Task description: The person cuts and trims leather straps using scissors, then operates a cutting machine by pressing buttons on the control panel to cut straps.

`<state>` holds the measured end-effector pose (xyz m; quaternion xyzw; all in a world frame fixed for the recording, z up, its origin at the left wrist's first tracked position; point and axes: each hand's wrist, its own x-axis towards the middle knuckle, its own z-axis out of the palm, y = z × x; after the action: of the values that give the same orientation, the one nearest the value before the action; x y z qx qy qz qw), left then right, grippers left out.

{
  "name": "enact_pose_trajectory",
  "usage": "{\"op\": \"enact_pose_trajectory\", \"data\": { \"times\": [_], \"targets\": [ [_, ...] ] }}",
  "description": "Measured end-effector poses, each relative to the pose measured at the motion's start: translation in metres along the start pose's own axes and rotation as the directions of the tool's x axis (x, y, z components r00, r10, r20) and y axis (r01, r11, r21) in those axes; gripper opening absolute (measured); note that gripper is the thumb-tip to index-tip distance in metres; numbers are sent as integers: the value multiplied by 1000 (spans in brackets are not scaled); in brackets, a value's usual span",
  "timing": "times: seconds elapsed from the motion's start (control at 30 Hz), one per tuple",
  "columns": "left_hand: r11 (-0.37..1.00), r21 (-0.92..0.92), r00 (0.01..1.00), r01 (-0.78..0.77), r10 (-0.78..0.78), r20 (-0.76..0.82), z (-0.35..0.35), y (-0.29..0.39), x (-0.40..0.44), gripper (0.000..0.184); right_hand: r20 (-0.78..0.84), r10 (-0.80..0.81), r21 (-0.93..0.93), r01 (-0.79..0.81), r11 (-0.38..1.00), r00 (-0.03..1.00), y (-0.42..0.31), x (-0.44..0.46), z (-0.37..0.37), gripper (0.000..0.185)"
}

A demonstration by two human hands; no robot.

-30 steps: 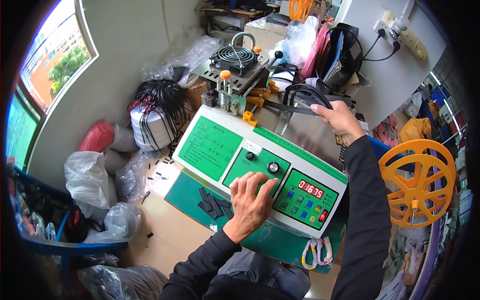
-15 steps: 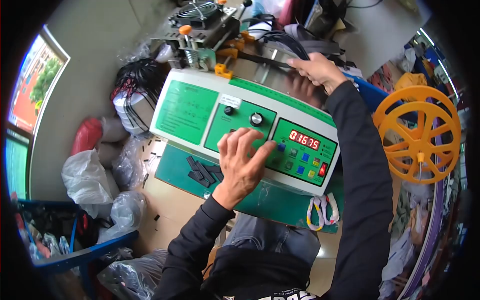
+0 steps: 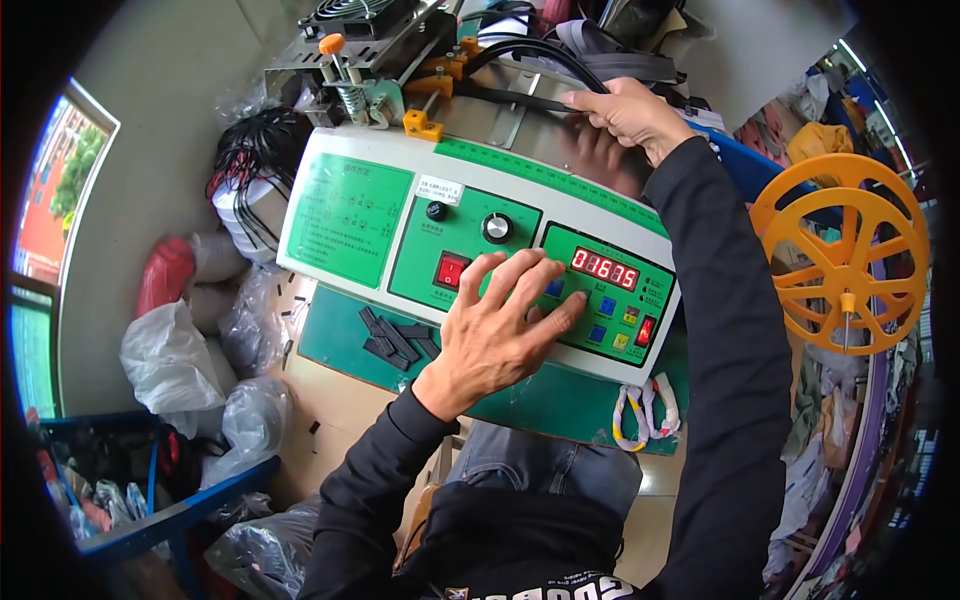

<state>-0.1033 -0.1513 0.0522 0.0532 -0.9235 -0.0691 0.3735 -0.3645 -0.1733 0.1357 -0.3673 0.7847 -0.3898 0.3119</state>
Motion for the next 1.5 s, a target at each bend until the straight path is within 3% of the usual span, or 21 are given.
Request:
{"op": "enact_pose_trajectory", "data": {
  "times": [0.23, 0.63, 0.9, 0.97, 1.17, 1.5],
  "targets": [
    [1000, 2, 1000, -4, 4, 12, -4, -2, 3, 29, 62, 42, 59, -46, 997, 997, -7, -6, -1, 27],
    [998, -56, 999, -28, 30, 32, -4, -4, -1, 33, 18, 58, 82, -59, 995, 998, -9, -7, 1, 25],
    [998, -53, 1000, -30, 30, 6, -5, -7, -7, 26, 55, 36, -31, -35, 999, 998, -13, 2, 6, 28],
    [996, -67, 998, -66, 65, -17, -1, -7, -7, 21, -20, 66, -56, -67, 996, 998, -12, -4, 6, 30],
    [995, -81, 998, -60, 59, -14, 1, -8, -9, 19, -48, 57, -139, -63, 988, 997, -11, -2, 7, 32],
    [990, -118, 995, -78, 70, -65, 9, -8, -13, 20, -43, 28, -143, -34, 989, 999, -17, -7, 11, 37]
  ]
}}
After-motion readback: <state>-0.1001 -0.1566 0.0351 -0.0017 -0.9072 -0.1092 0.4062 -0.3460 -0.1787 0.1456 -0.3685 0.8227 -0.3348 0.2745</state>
